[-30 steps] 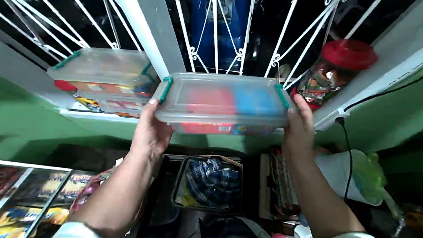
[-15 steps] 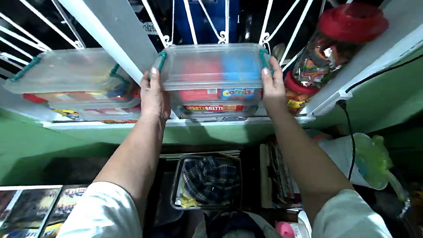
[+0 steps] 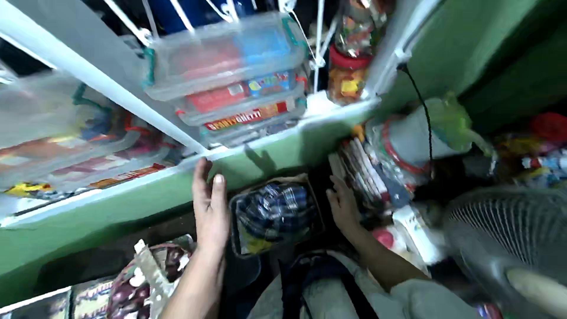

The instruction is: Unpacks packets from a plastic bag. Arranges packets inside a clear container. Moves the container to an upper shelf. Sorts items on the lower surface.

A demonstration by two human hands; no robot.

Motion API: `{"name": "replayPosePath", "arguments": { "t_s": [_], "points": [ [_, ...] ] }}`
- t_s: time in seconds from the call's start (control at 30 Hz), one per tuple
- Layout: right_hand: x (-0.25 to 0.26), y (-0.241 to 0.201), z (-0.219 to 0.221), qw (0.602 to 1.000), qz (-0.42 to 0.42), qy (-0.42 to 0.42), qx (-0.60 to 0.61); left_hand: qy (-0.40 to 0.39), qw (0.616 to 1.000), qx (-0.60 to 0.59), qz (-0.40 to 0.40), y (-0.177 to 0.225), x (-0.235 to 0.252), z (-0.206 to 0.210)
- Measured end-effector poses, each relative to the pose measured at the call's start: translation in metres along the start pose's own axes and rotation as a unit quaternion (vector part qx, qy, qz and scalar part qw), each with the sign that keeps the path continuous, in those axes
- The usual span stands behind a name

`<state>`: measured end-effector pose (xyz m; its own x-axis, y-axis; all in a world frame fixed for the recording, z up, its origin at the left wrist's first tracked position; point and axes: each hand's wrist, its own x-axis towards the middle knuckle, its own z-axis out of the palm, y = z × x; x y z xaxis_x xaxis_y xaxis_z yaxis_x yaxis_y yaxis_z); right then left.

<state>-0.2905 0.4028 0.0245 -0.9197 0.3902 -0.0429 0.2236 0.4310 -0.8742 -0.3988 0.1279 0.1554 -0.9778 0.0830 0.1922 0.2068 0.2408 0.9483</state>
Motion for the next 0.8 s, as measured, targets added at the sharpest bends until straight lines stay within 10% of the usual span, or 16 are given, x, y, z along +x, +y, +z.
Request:
{"name": "replayPosePath", "arguments": {
  "t_s": [0.47, 0.7, 0.8],
  "points": [
    [-0.388, 0.11, 0.031, 0.925, 0.304, -0.224, -0.037, -0.277, 0.95, -0.065, -0.132, -0.092, -0.255, -0.068],
    [-0.469, 0.115, 0.003, 0.907, 0.415, -0.046, 0.051, -0.335, 0.931, 0.001, -0.145, -0.092, -0.29, -0.053],
    [-0.492, 0.136, -0.01, 0.804, 0.501, 0.181, 0.263, -0.39, 0.91, 0.041, -0.135, -0.091, -0.305, -0.035]
  ]
}}
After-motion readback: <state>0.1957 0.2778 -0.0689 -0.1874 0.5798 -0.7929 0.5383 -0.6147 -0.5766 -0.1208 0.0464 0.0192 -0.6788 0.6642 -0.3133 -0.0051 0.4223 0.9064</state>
